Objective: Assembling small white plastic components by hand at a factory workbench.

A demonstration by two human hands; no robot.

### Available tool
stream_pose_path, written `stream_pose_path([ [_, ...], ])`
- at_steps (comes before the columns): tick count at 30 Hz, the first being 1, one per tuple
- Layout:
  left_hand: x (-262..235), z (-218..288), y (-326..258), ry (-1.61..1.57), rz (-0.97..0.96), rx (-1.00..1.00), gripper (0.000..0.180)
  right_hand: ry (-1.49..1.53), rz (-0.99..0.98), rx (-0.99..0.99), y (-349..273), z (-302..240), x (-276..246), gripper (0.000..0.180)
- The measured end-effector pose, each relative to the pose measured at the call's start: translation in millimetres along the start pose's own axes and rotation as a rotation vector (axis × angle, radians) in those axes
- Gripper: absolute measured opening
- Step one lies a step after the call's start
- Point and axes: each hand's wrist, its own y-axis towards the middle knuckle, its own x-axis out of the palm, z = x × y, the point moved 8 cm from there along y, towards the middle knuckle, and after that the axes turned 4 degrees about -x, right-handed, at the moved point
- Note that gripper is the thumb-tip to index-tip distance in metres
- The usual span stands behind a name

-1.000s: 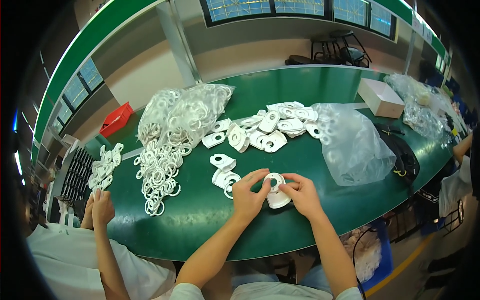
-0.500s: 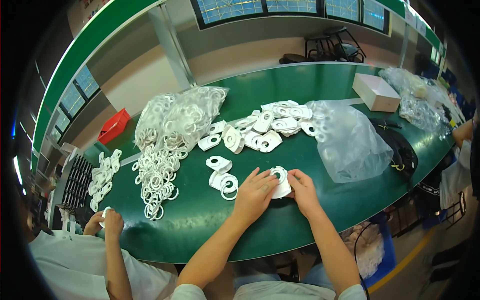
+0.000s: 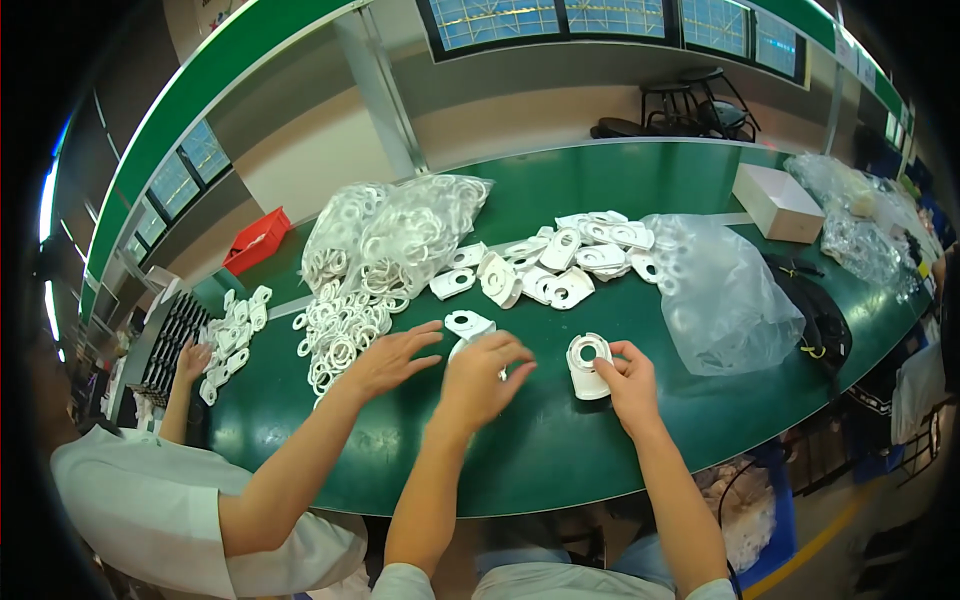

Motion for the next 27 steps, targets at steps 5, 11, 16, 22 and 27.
stream_pose_path([
  [5, 6, -56, -25, 0.424, -0.215, -0.361, 0.025, -0.068, -0.042, -0.028, 1, 2, 11, 0.016],
  [11, 10, -55, -23, 0.458, -0.186, -0.418, 0.013, -0.069, -0.040, -0.020, -2, -3, 8, 0.015],
  [16, -42, -27, -10, 0.166, 0.381, -0.223, 0.008, -0.053, -0.071, -0.020, -3, -5, 12, 0.017],
  [22, 42, -46, -13, -0.951, 0.136, -0.557, 0.015, -0.075, -0.137, -0.007, -4, -5, 17, 0.018],
  [27, 67, -36, -16, -0.981, 0.043, -0.619, 0.017, 0.102, -0.111, 0.063, 2, 15, 7, 0.020],
])
